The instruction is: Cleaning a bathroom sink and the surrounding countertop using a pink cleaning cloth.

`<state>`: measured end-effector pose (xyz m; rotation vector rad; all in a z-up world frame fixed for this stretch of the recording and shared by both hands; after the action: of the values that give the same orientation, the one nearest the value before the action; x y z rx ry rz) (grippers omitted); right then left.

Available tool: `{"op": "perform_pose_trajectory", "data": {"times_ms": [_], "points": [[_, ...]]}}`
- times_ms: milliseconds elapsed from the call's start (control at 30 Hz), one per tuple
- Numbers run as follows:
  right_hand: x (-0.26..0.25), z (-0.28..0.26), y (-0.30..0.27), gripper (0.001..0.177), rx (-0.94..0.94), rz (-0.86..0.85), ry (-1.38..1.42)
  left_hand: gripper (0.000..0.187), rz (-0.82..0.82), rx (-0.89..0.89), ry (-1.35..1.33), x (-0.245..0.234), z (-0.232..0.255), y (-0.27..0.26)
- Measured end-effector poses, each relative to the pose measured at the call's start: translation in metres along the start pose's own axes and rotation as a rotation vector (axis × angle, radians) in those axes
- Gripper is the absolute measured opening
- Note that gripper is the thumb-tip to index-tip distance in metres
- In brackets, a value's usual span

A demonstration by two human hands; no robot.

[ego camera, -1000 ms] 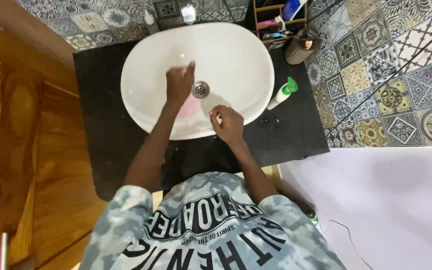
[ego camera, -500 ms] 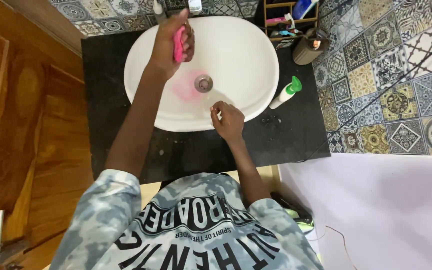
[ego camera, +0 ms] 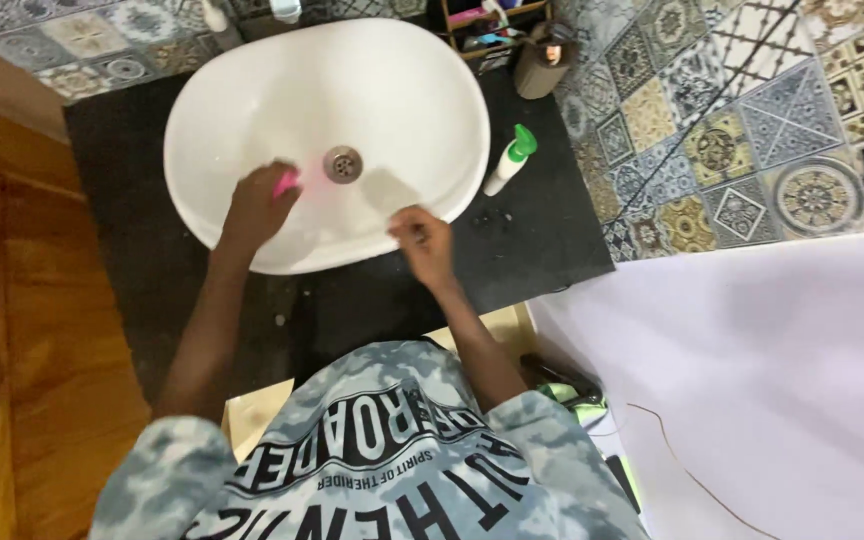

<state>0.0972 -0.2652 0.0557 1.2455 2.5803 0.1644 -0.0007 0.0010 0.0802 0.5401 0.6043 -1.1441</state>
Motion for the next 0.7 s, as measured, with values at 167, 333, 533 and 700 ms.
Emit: {"op": "perform_pose_trajectory", "data": {"times_ms": [167,333,533,700], "points": [[-0.118,0.084,-0.005,0.027,-0.078,0.768,0.098,0.022,0.115,0.054,0.25,0.003,0.013,-0.067],[-0.163,0.121,0.02,0.1,-0.021,0.595,-0.329,0.016,0.259,-0.009,0.258,0.003,0.02,-0.073],[-0.162,0.161,0.056,0.091,0.161,0.355,-0.445,0.017,0.309,-0.021,0.307,0.004,0.017,-0.071],[-0.163,0.176,0.098,0.087,0.193,0.257,-0.359,0.017,0.307,-0.05,0.341,0.002,0.013,-0.071]]}}
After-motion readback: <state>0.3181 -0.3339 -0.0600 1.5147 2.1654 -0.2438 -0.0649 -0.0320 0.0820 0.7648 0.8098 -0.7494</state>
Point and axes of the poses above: each hand's wrist, its own y-axis towards the middle knuckle, its own x-axis out of the palm, z = x × y, the point moved 4 cm from there along y, towards the middle knuckle, and after that the axes turned 1 degree about -z, right-handed, at the moved point
